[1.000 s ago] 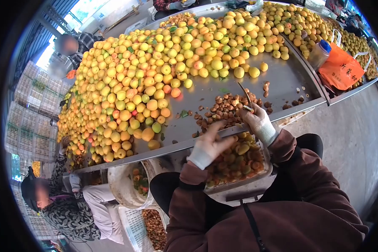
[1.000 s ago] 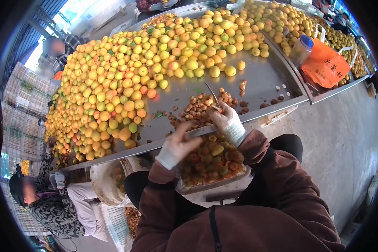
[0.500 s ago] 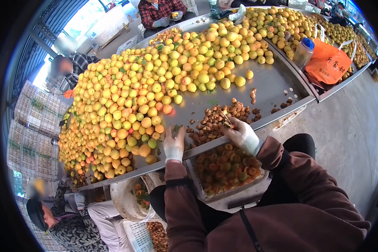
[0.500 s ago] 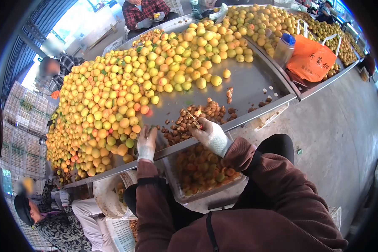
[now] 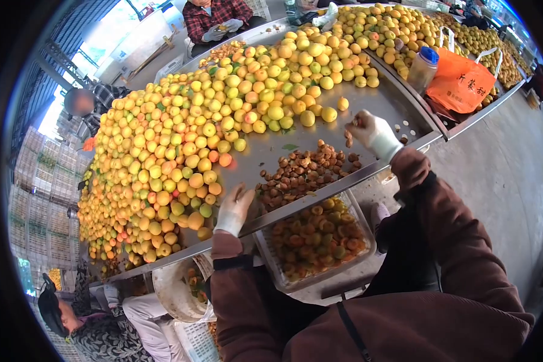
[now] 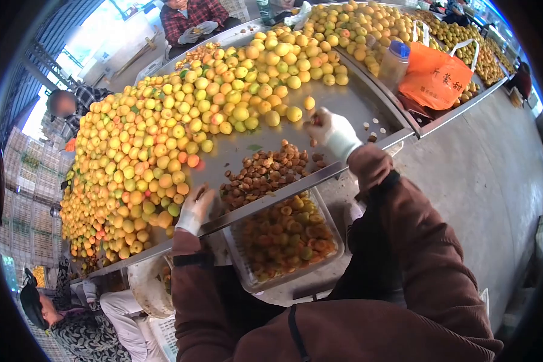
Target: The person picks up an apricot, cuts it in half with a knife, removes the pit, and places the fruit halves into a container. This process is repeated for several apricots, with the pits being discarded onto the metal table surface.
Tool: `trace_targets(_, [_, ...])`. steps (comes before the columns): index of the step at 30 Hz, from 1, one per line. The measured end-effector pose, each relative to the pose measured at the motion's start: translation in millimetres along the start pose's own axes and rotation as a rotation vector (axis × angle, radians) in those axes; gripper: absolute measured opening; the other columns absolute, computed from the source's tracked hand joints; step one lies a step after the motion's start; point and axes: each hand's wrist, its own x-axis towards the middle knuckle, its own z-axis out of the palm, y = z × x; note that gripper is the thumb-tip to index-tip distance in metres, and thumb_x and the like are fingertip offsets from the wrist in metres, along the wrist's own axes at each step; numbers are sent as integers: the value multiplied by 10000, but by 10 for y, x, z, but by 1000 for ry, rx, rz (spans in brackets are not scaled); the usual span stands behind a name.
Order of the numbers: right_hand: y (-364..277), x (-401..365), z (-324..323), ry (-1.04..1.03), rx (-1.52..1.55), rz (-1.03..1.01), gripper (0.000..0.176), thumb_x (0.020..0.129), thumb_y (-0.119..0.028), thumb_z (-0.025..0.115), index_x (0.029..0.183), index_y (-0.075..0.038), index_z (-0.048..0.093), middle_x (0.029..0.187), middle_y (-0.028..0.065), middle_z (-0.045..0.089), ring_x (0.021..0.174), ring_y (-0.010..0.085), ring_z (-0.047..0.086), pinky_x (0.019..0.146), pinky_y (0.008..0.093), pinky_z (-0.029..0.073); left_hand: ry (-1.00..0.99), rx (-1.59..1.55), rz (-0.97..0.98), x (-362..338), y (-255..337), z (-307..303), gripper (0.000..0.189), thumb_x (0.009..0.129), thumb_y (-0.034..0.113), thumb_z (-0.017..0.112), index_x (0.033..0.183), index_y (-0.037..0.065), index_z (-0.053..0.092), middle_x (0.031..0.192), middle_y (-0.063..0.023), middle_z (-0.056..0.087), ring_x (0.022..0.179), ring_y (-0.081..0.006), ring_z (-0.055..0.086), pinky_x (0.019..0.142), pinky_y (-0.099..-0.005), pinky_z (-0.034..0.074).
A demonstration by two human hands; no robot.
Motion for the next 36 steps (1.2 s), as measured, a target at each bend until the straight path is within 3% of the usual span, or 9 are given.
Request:
trace_targets(3, [587,379,16,36,-195,101,360,810,-371,625,973,-50,631,873,212,671,879,393,641,779,424,506,-140,459,-68,21,-213,-172,688,799,475,618,1307,17,537,1053,-205,659,1066,-337,601,957,-362,443])
trace_targets(10, [1400,573,112,-34,-422,257,323,839,-344,611,994,-61,643,942,193,685,933,385,641,819,451,499,-59,698,-158,-92,94,130,794,761,530,611,1389,68,457,1150,-254,607,1140,-385,556,986,-415,431])
trace_targets(16, [1079,532,119,-53,-683,180,340,846,-343,613,1026,-55,640,1062,188,665,975,366,637,846,449,509,-87,673,-140,-4,73,298,818,748,538,637,1397,75,453,1212,-253,571,1156,-368,550,995,-401,427])
trace_targets(20, [610,475,309,-115,-541,54,361,873,-365,591,1081,-75,640,1091,189,646,1008,367,627,862,439,512,-81,611,-114,25,114,431,818,760,550,629,1407,84,446,1223,-243,580,1197,-350,533,1019,-385,408])
trace_targets(22, [792,504,614,-183,-357,-333,389,900,-391,574,1149,-97,625,1098,187,623,1028,374,612,869,436,508,-61,608,-148,47,163,470,802,783,554,603,1411,83,440,1259,-257,553,1207,-365,524,1024,-385,405])
trace_targets(23, [589,421,620,-344,-302,-221,410,915,-413,564,1184,-108,609,1119,198,598,1026,377,607,876,433,503,-64,566,-174,59,204,485,792,795,554,593,1411,81,439,1268,-266,542,1211,-376,518,1028,-391,403])
trace_targets(26, [72,245,804,-243,-392,74,424,920,-435,560,1168,-95,609,1145,221,570,1016,385,606,870,431,505,-45,502,-202,82,319,583,769,823,557,567,1408,75,439,1272,-285,528,1221,-396,505,1039,-402,394])
trace_targets(30, [89,200,1277,-277,-350,-170,434,931,-450,530,1152,-82,594,1124,271,556,983,431,599,857,453,504,-24,403,-161,219,274,804,684,884,510,527,1416,94,421,1380,-335,416,1261,-432,464,1050,-444,400])
trace_targets(36, [-328,43,1862,-175,-163,-104,385,962,-366,463,1141,-65,622,1126,229,606,1011,442,585,865,464,496,85,123,-194,455,199,1104,540,957,466,412,1351,104,487,1356,-237,502,1267,-489,411,1097,-478,315])
